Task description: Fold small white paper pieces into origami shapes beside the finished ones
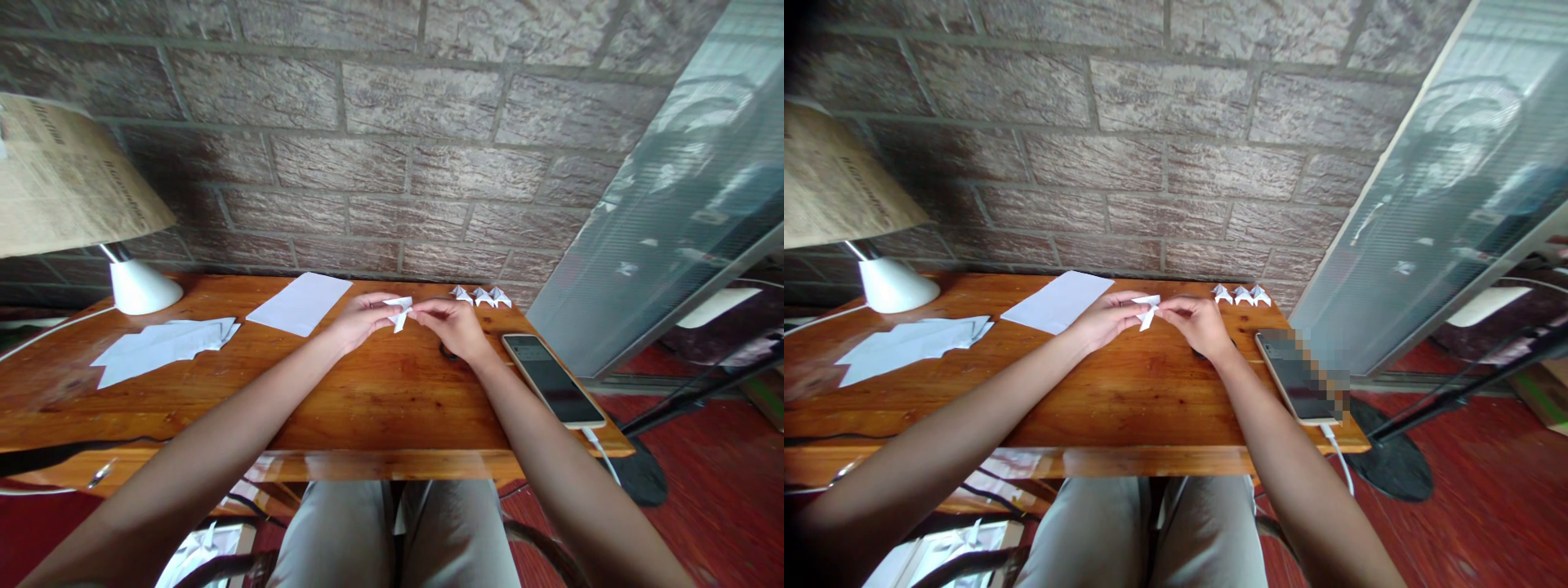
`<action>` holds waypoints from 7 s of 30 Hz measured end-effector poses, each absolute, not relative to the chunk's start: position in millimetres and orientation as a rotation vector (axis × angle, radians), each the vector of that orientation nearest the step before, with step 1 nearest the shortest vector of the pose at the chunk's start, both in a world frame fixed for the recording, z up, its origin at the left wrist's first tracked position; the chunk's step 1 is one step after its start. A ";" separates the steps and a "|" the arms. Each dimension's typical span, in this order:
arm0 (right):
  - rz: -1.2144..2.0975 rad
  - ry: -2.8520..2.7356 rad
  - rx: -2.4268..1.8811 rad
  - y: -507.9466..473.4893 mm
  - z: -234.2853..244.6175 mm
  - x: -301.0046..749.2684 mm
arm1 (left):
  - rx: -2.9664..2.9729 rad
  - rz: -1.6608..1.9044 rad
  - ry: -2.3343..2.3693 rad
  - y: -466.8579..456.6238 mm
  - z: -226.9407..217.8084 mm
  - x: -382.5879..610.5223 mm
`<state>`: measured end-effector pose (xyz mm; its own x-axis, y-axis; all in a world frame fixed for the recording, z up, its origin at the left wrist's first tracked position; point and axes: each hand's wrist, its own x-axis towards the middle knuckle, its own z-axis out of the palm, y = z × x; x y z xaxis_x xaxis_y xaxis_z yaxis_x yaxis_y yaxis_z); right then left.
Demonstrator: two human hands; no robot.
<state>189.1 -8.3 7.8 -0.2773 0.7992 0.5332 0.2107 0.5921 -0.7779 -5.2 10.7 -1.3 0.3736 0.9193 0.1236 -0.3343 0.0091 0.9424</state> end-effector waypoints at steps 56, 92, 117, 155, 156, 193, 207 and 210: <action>1.008 -1.441 -0.868 -17.6 12.6 172.6 | 1.537 1.393 0.820 1.1 5.8 2.8; 1.057 -1.450 -0.908 -11.4 7.0 176.7 | 1.364 1.225 0.815 2.3 3.8 5.1; 1.018 -1.428 -0.926 -11.7 5.7 172.8 | 1.007 1.099 0.704 3.4 2.3 3.2; 0.105 -2.143 -0.700 -14.6 7.7 187.8 | 1.109 1.116 0.715 -0.1 4.7 -1.9; 0.107 -2.151 -0.698 -14.3 7.6 188.1 | 1.111 1.109 0.716 0.1 5.0 -2.8; 0.340 -1.976 -0.738 -17.8 10.5 180.7 | 1.129 1.122 0.784 0.3 8.8 -3.7; 0.798 -1.661 -0.843 -14.5 1.9 172.6 | 1.159 1.237 0.816 0.3 9.7 -0.1; 0.998 -1.488 -0.912 -13.5 -0.5 168.9 | 1.167 1.267 0.824 0.1 9.6 1.2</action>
